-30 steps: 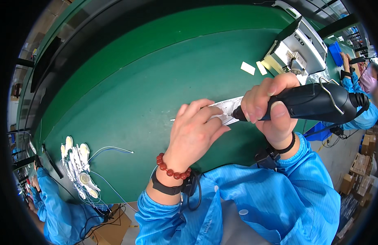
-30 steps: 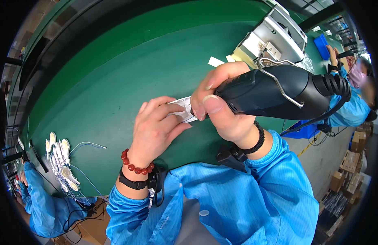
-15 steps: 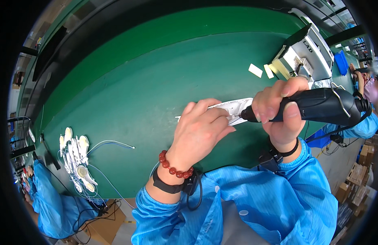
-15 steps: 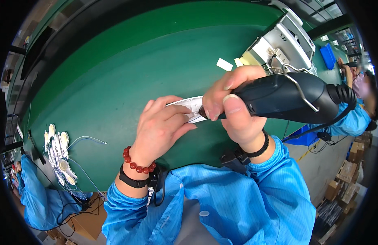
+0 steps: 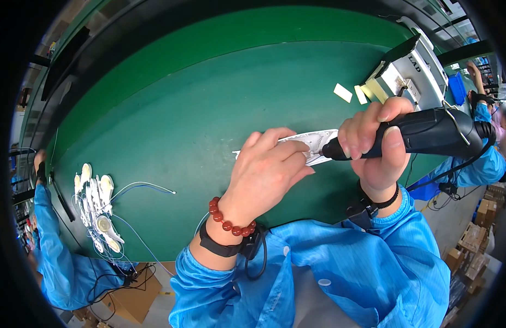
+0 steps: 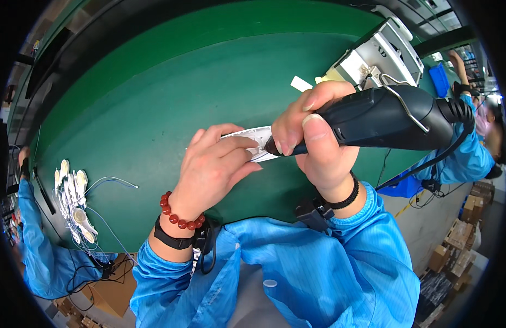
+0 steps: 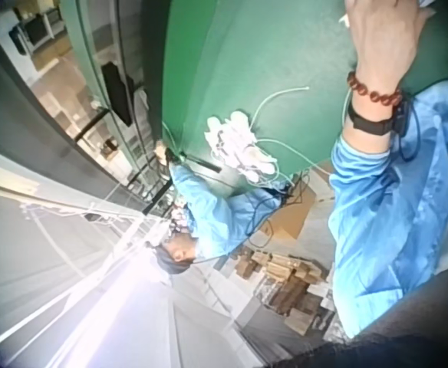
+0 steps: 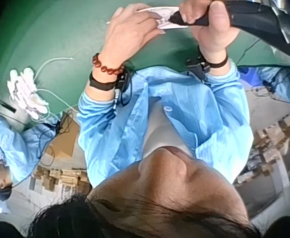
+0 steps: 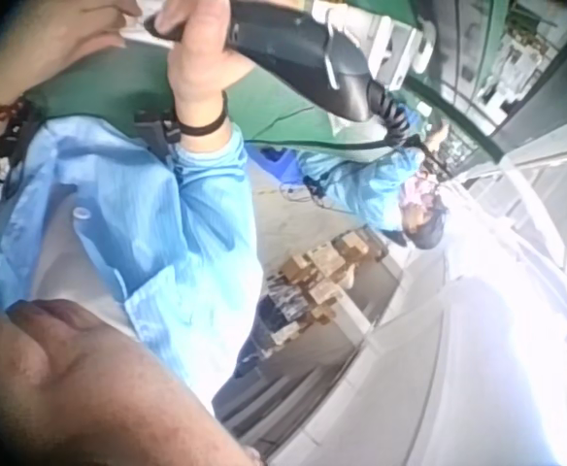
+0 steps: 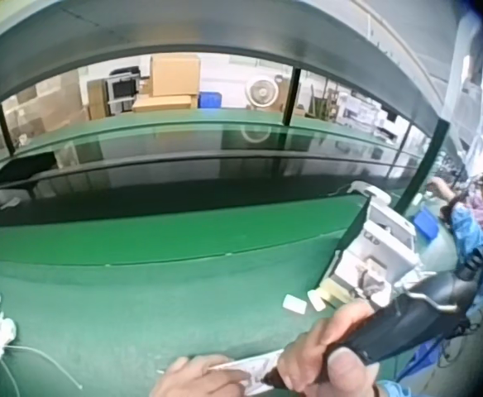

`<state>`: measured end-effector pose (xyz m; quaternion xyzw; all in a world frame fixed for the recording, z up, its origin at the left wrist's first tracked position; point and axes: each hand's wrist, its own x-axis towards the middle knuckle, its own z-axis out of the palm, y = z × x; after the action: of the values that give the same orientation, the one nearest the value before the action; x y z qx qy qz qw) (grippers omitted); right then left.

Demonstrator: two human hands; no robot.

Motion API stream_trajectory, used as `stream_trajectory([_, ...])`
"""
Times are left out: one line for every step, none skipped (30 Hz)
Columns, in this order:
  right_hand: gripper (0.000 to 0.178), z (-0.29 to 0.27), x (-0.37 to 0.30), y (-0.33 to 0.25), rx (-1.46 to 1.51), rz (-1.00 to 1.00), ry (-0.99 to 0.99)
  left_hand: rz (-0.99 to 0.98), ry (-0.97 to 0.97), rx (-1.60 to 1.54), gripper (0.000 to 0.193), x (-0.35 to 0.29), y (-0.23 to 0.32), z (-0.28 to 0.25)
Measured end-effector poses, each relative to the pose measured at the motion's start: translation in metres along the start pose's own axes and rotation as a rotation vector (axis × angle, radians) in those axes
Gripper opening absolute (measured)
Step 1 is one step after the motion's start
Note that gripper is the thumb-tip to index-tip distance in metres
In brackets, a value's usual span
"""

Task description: Assembling small plastic housings using an electric screwdriver and applying labels from a feeder machine.

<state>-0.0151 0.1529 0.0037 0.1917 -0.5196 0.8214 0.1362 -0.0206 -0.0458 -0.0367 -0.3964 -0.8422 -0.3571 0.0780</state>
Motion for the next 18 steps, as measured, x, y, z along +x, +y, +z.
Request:
stream_trajectory([0.026,0.0,0.0001,0.0003,0.004,0.005,-0.001,-0.003,0.001,0.005,0.021,-0.0002,0.0,-0.0002])
stream_trajectory([0.026,-0.0002,0.0001,0.0006,0.008,0.01,-0.001,-0.007,0.001,0.01,0.021,-0.0004,0.0002,-0.0001])
stream_trajectory([0.026,-0.0005,0.0001,0.001,0.012,0.015,-0.002,-0.01,0.002,0.015,0.021,-0.0005,0.0003,-0.0001])
stream_trajectory([0.026,-0.0006,-0.0001,0.0009,0.015,0.012,0.002,-0.01,-0.001,0.021,0.021,-0.0005,0.0007,-0.0007])
stream_trajectory([0.026,-0.0006,-0.0005,0.0009,0.017,0.009,0.006,-0.01,-0.004,0.026,0.021,-0.0009,0.0013,-0.0014])
stream_trajectory([0.026,-0.0006,-0.0009,0.0008,0.02,0.007,0.01,-0.01,-0.006,0.031,0.021,-0.0011,0.0017,-0.0018])
stream_trajectory([0.026,-0.0004,-0.001,0.0008,0.026,0.009,0.012,-0.012,-0.011,0.03,0.021,-0.001,0.0022,-0.0023])
stream_trajectory([0.026,0.0,-0.0012,0.0008,0.032,0.012,0.015,-0.014,-0.016,0.028,0.021,-0.0008,0.0027,-0.0026])
stream_trajectory([0.026,0.0003,-0.0013,0.0007,0.038,0.015,0.017,-0.016,-0.02,0.027,0.021,-0.0007,0.003,-0.0029])
stream_trajectory([0.026,0.0001,-0.0013,0.0005,0.04,0.017,0.014,-0.018,-0.022,0.026,0.021,-0.0007,0.0029,-0.0026])
stream_trajectory([0.027,-0.0001,-0.0013,0.0002,0.043,0.019,0.012,-0.019,-0.025,0.025,0.021,-0.0009,0.0026,-0.0022])
stream_trajectory([0.027,-0.0002,-0.0011,0.0003,0.045,0.022,0.009,-0.02,-0.027,0.023,0.02,-0.001,0.0023,-0.002])
stream_trajectory([0.027,0.0003,-0.0013,0.0002,0.042,0.023,0.01,-0.019,-0.028,0.025,0.021,-0.0012,0.0024,-0.0023])
stream_trajectory([0.027,0.001,-0.0016,0.0004,0.039,0.024,0.011,-0.018,-0.029,0.026,0.021,-0.0012,0.0026,-0.0027])
stream_trajectory([0.028,0.0019,-0.0019,0.0007,0.036,0.025,0.012,-0.016,-0.031,0.027,0.021,-0.0013,0.0029,-0.0032])
stream_trajectory([0.028,0.0025,-0.0016,0.0014,0.021,0.02,0.011,-0.02,-0.032,0.028,0.021,-0.0012,0.0029,-0.0035])
stream_trajectory([0.028,0.0034,-0.0015,0.0021,0.007,0.016,0.008,-0.024,-0.033,0.03,0.021,-0.0013,0.0032,-0.0039])
stream_trajectory([0.028,0.0039,-0.0017,0.0025,-0.007,0.011,0.006,-0.028,-0.034,0.031,0.022,-0.0016,0.0036,-0.0041])
